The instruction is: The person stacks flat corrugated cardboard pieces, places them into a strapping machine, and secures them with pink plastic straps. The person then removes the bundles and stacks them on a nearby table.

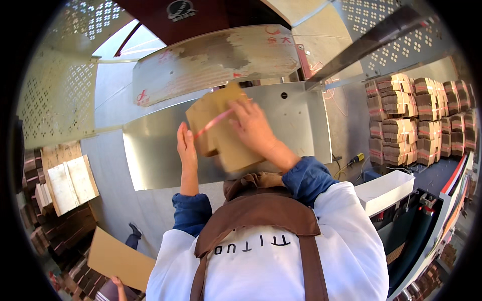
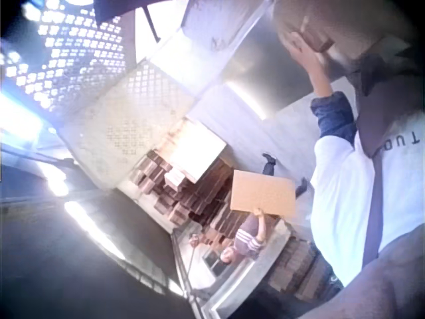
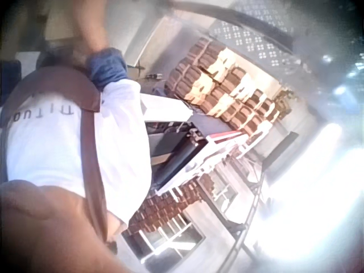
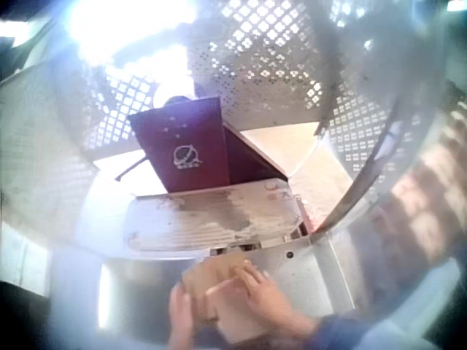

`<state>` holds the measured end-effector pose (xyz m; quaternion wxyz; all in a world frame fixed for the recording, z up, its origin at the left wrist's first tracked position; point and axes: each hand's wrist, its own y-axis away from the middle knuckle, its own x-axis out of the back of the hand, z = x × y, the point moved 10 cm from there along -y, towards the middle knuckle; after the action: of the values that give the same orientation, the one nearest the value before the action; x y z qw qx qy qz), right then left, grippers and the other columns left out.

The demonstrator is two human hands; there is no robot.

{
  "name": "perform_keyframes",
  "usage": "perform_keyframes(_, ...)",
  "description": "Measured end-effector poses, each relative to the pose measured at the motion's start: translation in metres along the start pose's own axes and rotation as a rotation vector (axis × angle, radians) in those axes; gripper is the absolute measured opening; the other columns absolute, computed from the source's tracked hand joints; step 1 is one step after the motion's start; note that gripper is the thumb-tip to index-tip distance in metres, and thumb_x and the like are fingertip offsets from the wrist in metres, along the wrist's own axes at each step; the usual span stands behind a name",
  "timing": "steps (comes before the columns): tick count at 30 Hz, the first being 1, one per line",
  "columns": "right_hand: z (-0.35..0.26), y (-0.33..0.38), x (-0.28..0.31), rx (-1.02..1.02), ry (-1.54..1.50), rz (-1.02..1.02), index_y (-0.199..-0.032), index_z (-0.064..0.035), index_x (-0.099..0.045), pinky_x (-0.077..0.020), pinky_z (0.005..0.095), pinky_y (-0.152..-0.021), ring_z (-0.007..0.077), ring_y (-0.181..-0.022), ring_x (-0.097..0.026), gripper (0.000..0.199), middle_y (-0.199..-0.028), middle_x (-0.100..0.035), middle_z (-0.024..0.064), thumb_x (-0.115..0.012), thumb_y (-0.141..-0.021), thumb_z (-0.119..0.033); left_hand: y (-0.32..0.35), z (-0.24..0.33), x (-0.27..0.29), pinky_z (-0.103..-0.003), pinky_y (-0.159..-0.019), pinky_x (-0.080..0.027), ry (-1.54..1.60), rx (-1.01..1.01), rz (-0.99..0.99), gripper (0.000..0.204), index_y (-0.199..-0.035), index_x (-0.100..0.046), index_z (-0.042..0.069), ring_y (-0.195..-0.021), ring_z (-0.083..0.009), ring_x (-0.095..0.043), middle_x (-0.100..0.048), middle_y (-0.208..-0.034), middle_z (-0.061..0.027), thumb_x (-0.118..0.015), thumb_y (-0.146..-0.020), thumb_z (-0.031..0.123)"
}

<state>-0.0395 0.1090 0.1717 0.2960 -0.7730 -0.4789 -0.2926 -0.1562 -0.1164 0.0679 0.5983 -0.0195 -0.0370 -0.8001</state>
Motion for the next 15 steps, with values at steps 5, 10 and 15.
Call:
perform_keyframes(5,0.066,0.021,-0.074,-0.354,-0.277,-0.131,-0.141,-0.0064,-0.037,-0.0299,0.0449,-0.107,0.0373,-0.130,-0.035,0.062,-0.142,-0.039,0.0195,-0.054,-0.092,-0.039,-0.014,0.014,0.036,-0.038,-0.108,-0.033,-0.224,-0.017,-0.198,0.063,-0.140,-0.036,0.000,-0.129,-0.0305,-0.042,-0.041,-0.140,-0.0216,-0.061,-0.090,0.030)
perform_keyframes(10,0.012,0.034,-0.110,-0.311,-0.023,-0.084,-0.144,-0.0080,-0.033,-0.0291,0.0469,-0.108,0.0414,-0.133,-0.030,0.069,-0.145,-0.033,0.0208,-0.053,-0.091,-0.047,0.006,-0.004,0.076,-0.036,-0.107,-0.033,-0.136,-0.011,-0.280,0.059,-0.140,-0.035,-0.002,-0.130,-0.0261,-0.041,-0.041,-0.142,-0.0183,-0.056,-0.094,0.028)
perform_keyframes(15,-0.065,0.014,-0.111,-0.068,0.152,-0.073,-0.133,-0.0095,-0.047,-0.0352,0.0473,-0.100,0.0362,-0.123,-0.041,0.059,-0.133,-0.046,0.0155,-0.062,-0.086,-0.041,0.022,-0.025,0.137,-0.030,-0.106,-0.033,0.187,0.306,-0.171,0.056,-0.142,-0.034,0.000,-0.127,-0.0199,-0.042,-0.044,-0.138,-0.0106,-0.047,-0.099,0.034)
